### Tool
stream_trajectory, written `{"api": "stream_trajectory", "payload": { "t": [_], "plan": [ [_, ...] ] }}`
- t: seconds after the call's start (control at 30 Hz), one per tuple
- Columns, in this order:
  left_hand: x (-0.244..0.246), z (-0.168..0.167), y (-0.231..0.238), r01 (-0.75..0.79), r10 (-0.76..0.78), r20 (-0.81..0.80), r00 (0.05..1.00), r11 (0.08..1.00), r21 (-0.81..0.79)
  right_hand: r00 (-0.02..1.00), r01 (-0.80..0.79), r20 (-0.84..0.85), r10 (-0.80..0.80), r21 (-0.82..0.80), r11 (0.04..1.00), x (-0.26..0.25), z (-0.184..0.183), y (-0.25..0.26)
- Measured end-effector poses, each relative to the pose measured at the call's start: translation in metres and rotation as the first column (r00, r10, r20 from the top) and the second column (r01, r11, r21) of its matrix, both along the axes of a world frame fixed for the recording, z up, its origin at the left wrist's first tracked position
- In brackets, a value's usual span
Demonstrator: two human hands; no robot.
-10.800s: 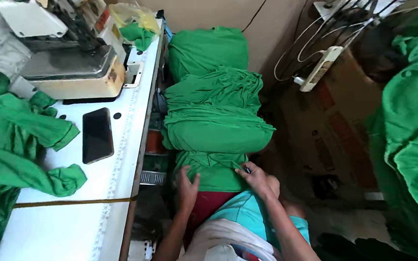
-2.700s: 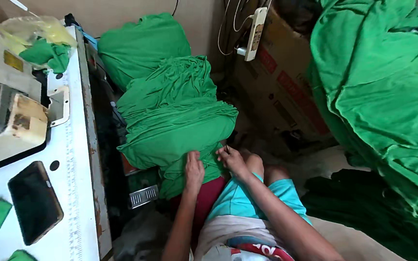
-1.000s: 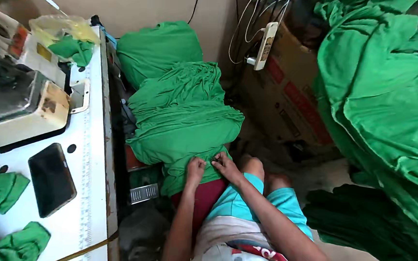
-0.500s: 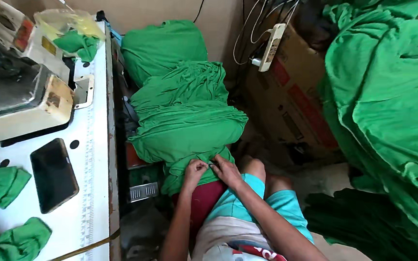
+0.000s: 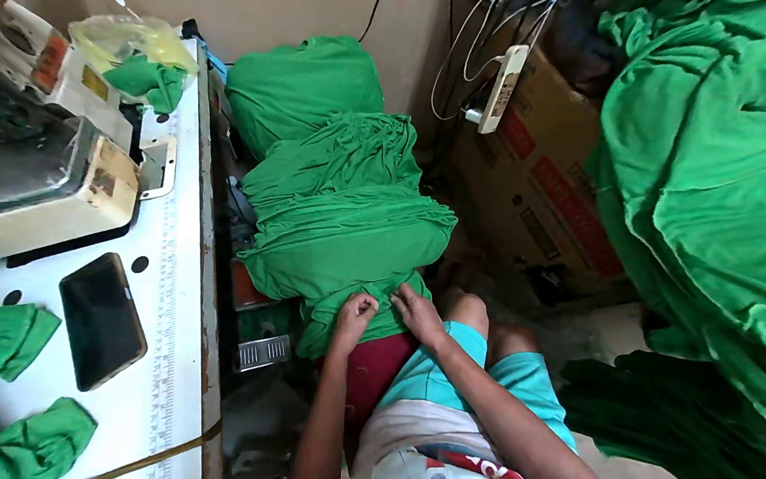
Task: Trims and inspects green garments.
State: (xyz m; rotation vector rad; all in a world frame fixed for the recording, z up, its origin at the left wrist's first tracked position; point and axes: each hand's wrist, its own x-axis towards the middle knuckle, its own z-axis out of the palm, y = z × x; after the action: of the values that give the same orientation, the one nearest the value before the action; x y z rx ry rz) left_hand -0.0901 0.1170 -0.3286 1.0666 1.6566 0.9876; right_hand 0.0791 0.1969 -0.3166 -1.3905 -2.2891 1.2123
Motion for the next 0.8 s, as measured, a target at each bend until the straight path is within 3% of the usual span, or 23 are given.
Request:
{"api": "stream_trajectory", "payload": {
  "t": [0.07, 0.17, 0.23, 0.3, 0.43, 0.5, 0.57, 0.63, 0.73, 0.8],
  "plan": [
    [-0.015, 0.019, -0.013, 0.018, -0.03, -0.088, 0.996, 0.991, -0.13, 0.969, 0.166, -0.163, -0.183, -0.115, 0.979, 0.005, -0.007, 0.006],
    [-0.039, 0.054, -0.03, -0.028, -0.148, -0.364, 0.92, 0.9, -0.436, 0.814, 0.335, -0.368, -0.451, -0.338, 0.88, 0.011, -0.012, 0.014],
    [-0.039, 0.065, -0.03, -0.096, -0.116, -0.449, 0.886, 0.902, -0.421, 0.692, 0.366, -0.441, -0.571, -0.468, 0.805, 0.012, -0.011, 0.017],
    [-0.029, 0.06, -0.022, -0.094, -0.012, -0.425, 0.905, 0.969, -0.227, 0.62, 0.355, -0.471, -0.627, -0.544, 0.76, 0.01, -0.012, 0.019],
    [0.014, 0.037, 0.016, -0.005, 0.025, -0.29, 0.957, 0.997, 0.071, 0.665, 0.301, -0.462, -0.587, -0.553, 0.777, 0.009, -0.012, 0.016],
    [0.027, 0.022, 0.034, 0.077, -0.041, -0.392, 0.919, 0.994, 0.076, 0.718, 0.286, -0.421, -0.554, -0.548, 0.786, 0.012, -0.011, 0.015],
    [0.03, 0.006, 0.045, 0.101, -0.107, -0.487, 0.867, 0.994, -0.04, 0.774, 0.285, -0.355, -0.524, -0.544, 0.789, 0.014, -0.012, 0.015],
    [0.028, -0.005, 0.046, 0.003, -0.026, -0.463, 0.886, 0.999, -0.049, 0.814, 0.28, -0.308, -0.492, -0.534, 0.798, 0.015, -0.013, 0.016],
    [0.02, -0.009, 0.037, -0.188, 0.198, -0.297, 0.934, 0.98, 0.062, 0.836, 0.272, -0.28, -0.471, -0.535, 0.8, 0.013, -0.015, 0.018],
    [0.023, -0.006, 0.028, -0.201, 0.228, -0.249, 0.941, 0.971, 0.132, 0.83, 0.281, -0.274, -0.485, -0.545, 0.79, 0.012, -0.016, 0.019]
  ]
}}
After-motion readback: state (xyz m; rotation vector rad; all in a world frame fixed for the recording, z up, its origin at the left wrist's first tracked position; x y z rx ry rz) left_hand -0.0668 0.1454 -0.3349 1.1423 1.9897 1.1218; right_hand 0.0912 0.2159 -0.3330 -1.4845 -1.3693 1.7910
